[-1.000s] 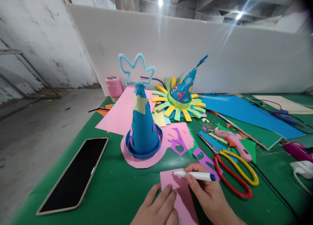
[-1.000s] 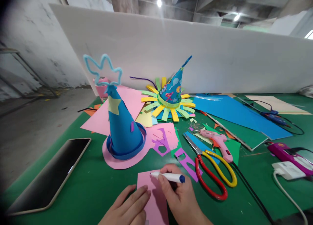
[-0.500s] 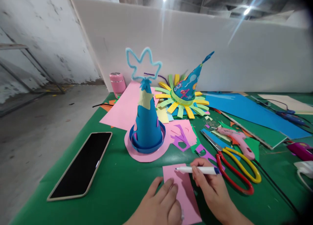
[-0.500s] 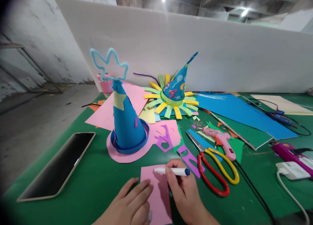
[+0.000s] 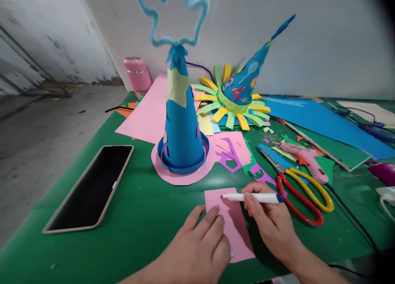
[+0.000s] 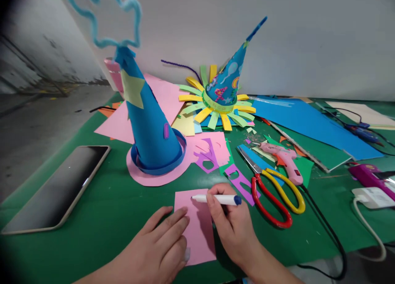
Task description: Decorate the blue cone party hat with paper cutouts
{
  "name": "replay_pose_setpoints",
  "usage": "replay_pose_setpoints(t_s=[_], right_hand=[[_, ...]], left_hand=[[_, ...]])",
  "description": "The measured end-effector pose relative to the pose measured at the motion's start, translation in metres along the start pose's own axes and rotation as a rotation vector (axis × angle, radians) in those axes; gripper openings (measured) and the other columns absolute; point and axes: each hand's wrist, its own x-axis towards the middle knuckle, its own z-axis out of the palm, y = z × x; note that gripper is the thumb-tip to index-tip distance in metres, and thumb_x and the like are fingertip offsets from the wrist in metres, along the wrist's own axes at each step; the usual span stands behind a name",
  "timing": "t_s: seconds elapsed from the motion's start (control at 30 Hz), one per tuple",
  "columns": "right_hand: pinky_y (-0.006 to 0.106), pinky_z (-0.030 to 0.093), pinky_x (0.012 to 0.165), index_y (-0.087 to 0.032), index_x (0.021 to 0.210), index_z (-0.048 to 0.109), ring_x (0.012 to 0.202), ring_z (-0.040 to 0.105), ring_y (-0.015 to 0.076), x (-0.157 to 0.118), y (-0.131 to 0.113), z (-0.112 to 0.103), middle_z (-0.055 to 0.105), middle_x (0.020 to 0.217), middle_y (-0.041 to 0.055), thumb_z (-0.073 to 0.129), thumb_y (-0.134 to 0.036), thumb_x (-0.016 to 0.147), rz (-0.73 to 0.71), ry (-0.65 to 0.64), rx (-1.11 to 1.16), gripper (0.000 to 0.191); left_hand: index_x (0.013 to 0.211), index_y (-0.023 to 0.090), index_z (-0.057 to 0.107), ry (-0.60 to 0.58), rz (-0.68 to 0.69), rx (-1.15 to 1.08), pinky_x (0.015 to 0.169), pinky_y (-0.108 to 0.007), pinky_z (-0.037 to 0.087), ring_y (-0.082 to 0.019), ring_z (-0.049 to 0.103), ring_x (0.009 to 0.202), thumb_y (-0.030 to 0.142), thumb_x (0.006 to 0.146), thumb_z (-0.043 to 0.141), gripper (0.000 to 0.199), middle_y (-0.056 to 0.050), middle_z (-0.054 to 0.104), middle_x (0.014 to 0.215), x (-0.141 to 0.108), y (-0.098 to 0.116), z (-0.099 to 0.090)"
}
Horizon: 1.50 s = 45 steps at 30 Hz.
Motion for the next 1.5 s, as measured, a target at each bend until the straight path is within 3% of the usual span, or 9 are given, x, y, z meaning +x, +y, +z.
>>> replay_pose_setpoints(t_s=[0.2, 0.33, 0.53, 0.73, 1.5], right_hand=[[0.022, 0.036, 0.049, -0.025, 0.088, 0.049, 0.053, 0.041, 0.0103, 0.0, 0.002, 0.0, 0.043, 0.061, -0.0054, 0.042, -0.029, 0.091, 0.011, 0.014, 0.013, 0.009], [0.022, 0.036, 0.049, -0.025, 0.089, 0.05, 0.053, 0.042, 0.01, 0.001, 0.002, 0.0, 0.044, 0.061, -0.0053, 0.043, -0.029, 0.091, -0.009, 0.035, 0.002, 0.008], [0.022, 0.035, 0.048, -0.024, 0.088, 0.05, 0.052, 0.041, 0.0101, -0.001, 0.001, 0.0, 0.043, 0.06, -0.0055, 0.043, -0.029, 0.091, 0.002, 0.035, 0.004, 0.009], [0.023, 0.035, 0.048, -0.024, 0.089, 0.05, 0.052, 0.042, 0.0103, -0.002, 0.003, 0.0, 0.043, 0.058, -0.0058, 0.044, -0.029, 0.091, 0.019, 0.038, -0.006, 0.008], [0.024, 0.033, 0.045, -0.023, 0.092, 0.051, 0.051, 0.042, 0.0118, -0.003, 0.0, -0.001, 0.046, 0.06, -0.004, 0.044, -0.028, 0.09, 0.006, -0.009, -0.115, 0.008]], left_hand=[[0.076, 0.017, 0.057, 0.019, -0.04, 0.005, 0.1, -0.042, 0.02, -0.023, 0.055, 0.104, 0.018, 0.08, 0.054, 0.005, -0.007, 0.068, 0.098, 0.001, 0.001, -0.003], [0.075, 0.017, 0.057, 0.079, -0.023, 0.008, 0.101, -0.042, 0.018, -0.022, 0.056, 0.101, 0.02, 0.084, 0.048, 0.014, -0.007, 0.069, 0.098, -0.002, 0.0, -0.005], [0.073, 0.019, 0.056, 0.077, -0.025, 0.001, 0.102, -0.039, 0.021, -0.021, 0.054, 0.108, 0.019, 0.088, 0.038, 0.024, -0.007, 0.068, 0.101, -0.009, -0.002, -0.007], [0.074, 0.019, 0.055, 0.01, -0.078, -0.027, 0.101, -0.038, 0.022, -0.022, 0.055, 0.108, 0.017, 0.083, 0.045, 0.014, -0.006, 0.069, 0.101, -0.01, -0.002, -0.008], [0.074, 0.018, 0.057, 0.04, -0.044, -0.012, 0.095, -0.044, 0.021, -0.026, 0.053, 0.104, 0.022, 0.086, 0.042, 0.019, -0.006, 0.067, 0.095, -0.009, -0.003, -0.007]])
